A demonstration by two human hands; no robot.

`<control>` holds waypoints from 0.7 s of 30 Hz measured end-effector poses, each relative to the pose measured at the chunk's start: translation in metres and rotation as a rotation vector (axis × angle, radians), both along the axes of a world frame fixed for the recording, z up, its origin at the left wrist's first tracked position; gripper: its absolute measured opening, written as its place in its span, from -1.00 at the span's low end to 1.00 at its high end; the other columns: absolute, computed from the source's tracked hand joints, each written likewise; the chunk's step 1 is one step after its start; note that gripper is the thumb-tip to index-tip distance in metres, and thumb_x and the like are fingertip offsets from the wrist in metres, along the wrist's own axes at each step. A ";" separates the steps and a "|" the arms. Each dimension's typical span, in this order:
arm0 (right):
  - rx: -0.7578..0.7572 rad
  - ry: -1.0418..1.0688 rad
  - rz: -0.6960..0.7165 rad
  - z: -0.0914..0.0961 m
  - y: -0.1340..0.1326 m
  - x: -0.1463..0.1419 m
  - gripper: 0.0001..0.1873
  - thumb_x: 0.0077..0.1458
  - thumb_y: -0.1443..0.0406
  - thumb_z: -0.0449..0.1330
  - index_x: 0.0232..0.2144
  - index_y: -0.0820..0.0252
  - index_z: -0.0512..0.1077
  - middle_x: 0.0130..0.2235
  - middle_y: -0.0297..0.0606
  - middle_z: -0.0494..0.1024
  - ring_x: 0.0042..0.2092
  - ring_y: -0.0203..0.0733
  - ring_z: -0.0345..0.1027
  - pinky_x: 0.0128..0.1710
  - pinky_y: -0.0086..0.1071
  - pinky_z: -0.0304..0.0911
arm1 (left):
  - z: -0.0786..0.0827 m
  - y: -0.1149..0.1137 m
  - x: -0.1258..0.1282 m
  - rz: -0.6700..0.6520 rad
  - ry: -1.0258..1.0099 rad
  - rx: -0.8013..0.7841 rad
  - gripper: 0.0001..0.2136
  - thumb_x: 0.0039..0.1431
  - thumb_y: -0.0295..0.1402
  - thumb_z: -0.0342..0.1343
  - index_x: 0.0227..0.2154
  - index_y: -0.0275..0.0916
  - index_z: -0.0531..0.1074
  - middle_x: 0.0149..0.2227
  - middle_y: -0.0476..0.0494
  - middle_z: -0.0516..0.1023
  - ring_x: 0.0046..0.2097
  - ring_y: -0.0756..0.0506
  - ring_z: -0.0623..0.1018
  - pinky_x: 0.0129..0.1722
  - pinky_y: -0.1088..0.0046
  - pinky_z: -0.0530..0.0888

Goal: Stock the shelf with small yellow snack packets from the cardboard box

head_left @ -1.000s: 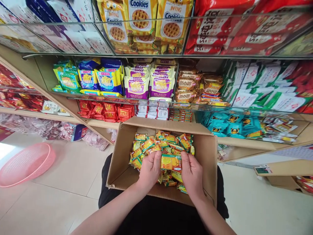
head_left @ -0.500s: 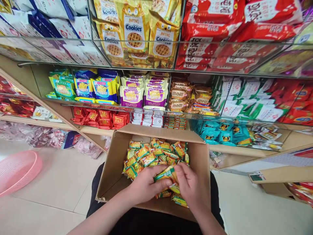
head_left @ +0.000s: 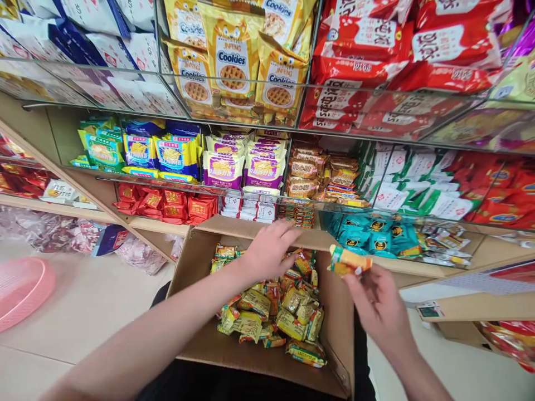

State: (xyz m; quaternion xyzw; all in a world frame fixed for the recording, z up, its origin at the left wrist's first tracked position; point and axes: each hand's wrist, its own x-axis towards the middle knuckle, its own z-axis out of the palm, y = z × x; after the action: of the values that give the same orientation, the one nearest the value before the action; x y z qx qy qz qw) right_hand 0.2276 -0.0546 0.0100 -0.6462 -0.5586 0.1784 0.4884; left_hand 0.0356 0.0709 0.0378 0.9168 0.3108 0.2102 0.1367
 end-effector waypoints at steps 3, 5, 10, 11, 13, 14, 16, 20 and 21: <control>-0.032 -0.387 -0.011 0.012 0.029 0.034 -0.65 0.05 0.14 0.04 -0.14 0.19 0.25 -0.14 -0.11 0.41 -0.14 -0.09 0.31 -0.15 -0.25 0.20 | -0.002 0.033 0.017 -0.002 0.389 -0.095 -0.61 -0.07 -0.26 0.08 -0.12 -0.22 0.36 -0.16 -0.23 0.45 -0.11 -0.22 0.43 -0.14 0.23 0.35; -0.099 -0.517 0.064 0.011 0.054 0.049 -0.66 0.08 0.14 -0.02 -0.14 0.19 0.27 -0.14 -0.11 0.42 -0.13 -0.08 0.31 -0.15 -0.26 0.19 | -0.003 0.040 0.023 -0.042 0.563 -0.172 -0.70 -0.06 -0.30 0.06 -0.21 -0.22 0.43 -0.30 -0.24 0.52 -0.23 -0.22 0.49 -0.26 0.28 0.39; -0.351 -0.558 0.255 -0.013 0.123 0.060 -0.71 0.09 0.24 -0.03 -0.14 0.17 0.28 -0.16 -0.20 0.45 -0.18 -0.15 0.34 -0.24 -0.37 0.20 | -0.003 0.036 0.022 -0.050 0.627 -0.184 -0.67 -0.15 -0.44 0.07 -0.23 -0.12 0.46 -0.34 -0.15 0.55 -0.27 -0.16 0.51 -0.30 0.41 0.39; -0.409 -0.592 0.300 -0.020 0.136 0.060 -0.72 0.08 0.26 -0.01 -0.14 0.16 0.29 -0.17 -0.22 0.46 -0.18 -0.17 0.34 -0.23 -0.39 0.19 | -0.004 0.035 0.021 -0.045 0.627 -0.181 -0.66 -0.16 -0.43 0.07 -0.23 -0.11 0.46 -0.34 -0.14 0.56 -0.27 -0.15 0.51 -0.30 0.41 0.39; -0.511 -0.700 0.361 -0.033 0.162 0.059 -0.72 0.05 0.31 0.03 -0.14 0.15 0.31 -0.16 -0.21 0.46 -0.15 -0.17 0.32 -0.20 -0.41 0.15 | -0.004 0.035 0.020 -0.040 0.617 -0.166 -0.68 -0.13 -0.36 0.07 -0.22 -0.09 0.45 -0.33 -0.13 0.56 -0.27 -0.15 0.51 -0.30 0.40 0.40; -0.546 -0.752 0.365 -0.041 0.173 0.059 -0.71 0.04 0.33 0.04 -0.13 0.16 0.32 -0.15 -0.19 0.45 -0.13 -0.16 0.32 -0.17 -0.41 0.14 | -0.005 0.036 0.020 -0.038 0.607 -0.157 -0.69 -0.11 -0.32 0.06 -0.22 -0.09 0.45 -0.33 -0.13 0.56 -0.27 -0.15 0.51 -0.29 0.40 0.40; -0.590 -0.798 0.358 -0.056 0.191 0.057 -0.71 0.03 0.36 0.05 -0.14 0.20 0.35 -0.13 -0.13 0.44 -0.10 -0.15 0.31 -0.15 -0.42 0.12 | -0.006 0.037 0.021 -0.037 0.591 -0.143 -0.69 -0.08 -0.25 0.03 -0.22 -0.11 0.45 -0.32 -0.14 0.56 -0.27 -0.17 0.51 -0.30 0.37 0.40; -0.632 -0.776 0.358 -0.085 0.210 0.054 -0.74 0.00 0.41 0.07 -0.20 0.27 0.38 -0.17 -0.08 0.45 -0.13 -0.14 0.32 -0.16 -0.43 0.13 | -0.004 0.040 0.023 -0.025 0.578 -0.159 -0.69 -0.08 -0.21 0.02 -0.25 -0.16 0.47 -0.33 -0.16 0.56 -0.27 -0.20 0.52 -0.30 0.33 0.40; -0.636 -0.768 0.342 -0.091 0.212 0.054 -0.74 -0.01 0.41 0.08 -0.20 0.29 0.38 -0.17 -0.05 0.44 -0.13 -0.13 0.32 -0.17 -0.42 0.14 | -0.003 0.040 0.024 -0.023 0.577 -0.168 -0.68 -0.08 -0.20 0.02 -0.26 -0.17 0.47 -0.32 -0.16 0.56 -0.26 -0.20 0.52 -0.30 0.33 0.40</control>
State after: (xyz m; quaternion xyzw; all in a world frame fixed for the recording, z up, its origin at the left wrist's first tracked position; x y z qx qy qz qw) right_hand 0.2814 0.1578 -0.0813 -0.6809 -0.7131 0.1666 -0.0082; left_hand 0.0592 0.1113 0.0345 0.9276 0.3427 -0.0871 0.1206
